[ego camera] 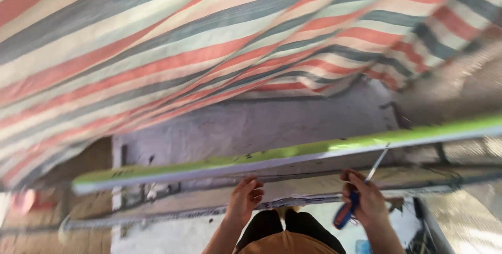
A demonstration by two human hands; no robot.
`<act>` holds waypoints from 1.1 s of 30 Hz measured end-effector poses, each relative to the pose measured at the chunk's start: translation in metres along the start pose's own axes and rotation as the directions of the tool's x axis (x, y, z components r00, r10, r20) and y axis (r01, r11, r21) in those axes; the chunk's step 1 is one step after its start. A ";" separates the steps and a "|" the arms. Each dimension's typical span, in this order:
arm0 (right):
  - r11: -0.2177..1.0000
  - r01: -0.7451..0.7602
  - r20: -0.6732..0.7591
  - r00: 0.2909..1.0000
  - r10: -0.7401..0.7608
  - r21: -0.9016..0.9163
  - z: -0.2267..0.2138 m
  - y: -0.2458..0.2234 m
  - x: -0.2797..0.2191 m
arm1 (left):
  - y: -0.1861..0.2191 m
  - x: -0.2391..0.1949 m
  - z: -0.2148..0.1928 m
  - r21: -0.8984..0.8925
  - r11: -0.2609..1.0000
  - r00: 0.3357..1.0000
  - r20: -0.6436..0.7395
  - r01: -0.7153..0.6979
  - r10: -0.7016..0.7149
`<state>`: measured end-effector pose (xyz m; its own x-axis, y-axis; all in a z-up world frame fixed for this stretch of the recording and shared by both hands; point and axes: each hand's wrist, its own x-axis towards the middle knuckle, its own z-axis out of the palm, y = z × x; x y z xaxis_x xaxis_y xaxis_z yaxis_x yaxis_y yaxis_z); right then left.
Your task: Assembling a promotional banner by securing it to a metal frame with screws and trimming the excess material.
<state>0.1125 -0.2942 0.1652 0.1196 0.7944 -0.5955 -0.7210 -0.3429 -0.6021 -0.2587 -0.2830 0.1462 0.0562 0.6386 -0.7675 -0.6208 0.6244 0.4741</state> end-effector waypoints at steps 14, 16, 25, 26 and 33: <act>0.520 0.016 0.038 0.999 0.031 -0.854 0.124 0.041 0.021 | 0.187 -0.044 -0.278 0.300 0.808 0.636 -0.502 -0.508 0.586; 0.484 -0.025 0.012 0.997 0.074 -0.875 0.181 0.069 0.005 | 0.240 -0.056 -0.329 0.357 0.790 0.549 -0.575 -0.499 0.606; 0.024 0.093 0.092 0.995 -0.040 -0.995 0.351 0.282 -0.048 | 0.380 -0.033 -0.469 0.357 0.895 0.694 -0.572 -0.268 0.437; -0.027 0.055 0.054 0.997 0.049 -0.998 0.381 0.296 -0.059 | 0.389 -0.032 -0.469 0.476 0.864 0.704 -0.557 -0.164 0.441; -0.409 0.271 0.298 0.954 -0.003 -0.872 0.396 0.357 -0.042 | 0.399 -0.018 -0.499 0.657 0.753 0.770 -0.466 -0.030 0.437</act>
<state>-0.4198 -0.2513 0.1857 -0.0871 0.9089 -0.4077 0.9218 -0.0816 -0.3789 -0.8972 -0.2697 0.1340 -0.5921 0.5546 -0.5846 0.0441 0.7467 0.6637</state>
